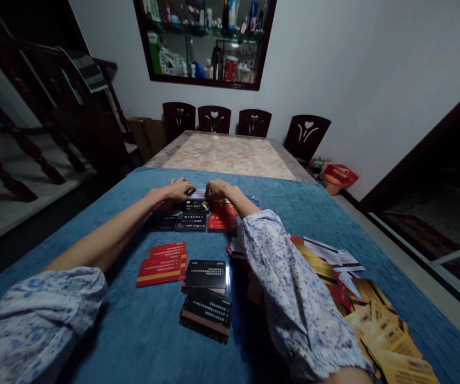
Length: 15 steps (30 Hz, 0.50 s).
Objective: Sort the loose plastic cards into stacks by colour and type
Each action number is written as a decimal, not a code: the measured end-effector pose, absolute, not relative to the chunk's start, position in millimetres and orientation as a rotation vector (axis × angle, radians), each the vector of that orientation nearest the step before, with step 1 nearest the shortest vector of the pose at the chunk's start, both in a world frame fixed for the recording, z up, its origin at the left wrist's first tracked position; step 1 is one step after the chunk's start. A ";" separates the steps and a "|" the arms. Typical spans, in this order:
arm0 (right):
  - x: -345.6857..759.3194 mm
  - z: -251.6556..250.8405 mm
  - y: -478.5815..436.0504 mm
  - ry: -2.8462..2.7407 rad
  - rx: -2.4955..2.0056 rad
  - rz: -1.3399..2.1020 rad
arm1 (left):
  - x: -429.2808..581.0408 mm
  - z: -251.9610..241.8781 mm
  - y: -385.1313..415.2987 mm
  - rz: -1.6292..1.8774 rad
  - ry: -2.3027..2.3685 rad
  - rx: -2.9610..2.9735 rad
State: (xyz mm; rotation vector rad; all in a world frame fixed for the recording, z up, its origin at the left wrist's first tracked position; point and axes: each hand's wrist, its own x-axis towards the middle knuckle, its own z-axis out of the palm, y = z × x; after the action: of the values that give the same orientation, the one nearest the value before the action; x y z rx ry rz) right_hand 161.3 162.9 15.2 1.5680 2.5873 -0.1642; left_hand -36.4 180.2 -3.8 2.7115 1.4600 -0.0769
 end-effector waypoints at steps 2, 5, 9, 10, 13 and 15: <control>161.7 15.5 162.4 2.589 1.568 -0.162 | -37.1 -2.9 179.1 -0.044 1.448 2.710; 162.6 16.1 161.8 2.597 1.571 -0.162 | -37.5 -1.4 177.5 -0.058 1.436 2.714; 163.5 15.0 163.2 2.592 1.593 -0.154 | -37.6 -0.5 177.1 -0.053 1.436 2.711; 163.6 14.7 163.8 2.591 1.592 -0.151 | -37.6 -0.5 177.1 -0.049 1.434 2.710; 163.8 14.2 165.0 2.591 1.580 -0.152 | -37.4 -0.4 176.5 -0.067 1.437 2.708; 163.9 14.4 165.2 2.598 1.568 -0.158 | -37.2 -0.4 175.6 -0.069 1.443 2.707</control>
State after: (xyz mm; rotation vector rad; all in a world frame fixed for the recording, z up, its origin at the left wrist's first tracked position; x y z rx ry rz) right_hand 163.9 165.2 14.4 1.5675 2.5977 -0.1575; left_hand -37.2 175.6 -0.4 2.7073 1.4431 -0.0685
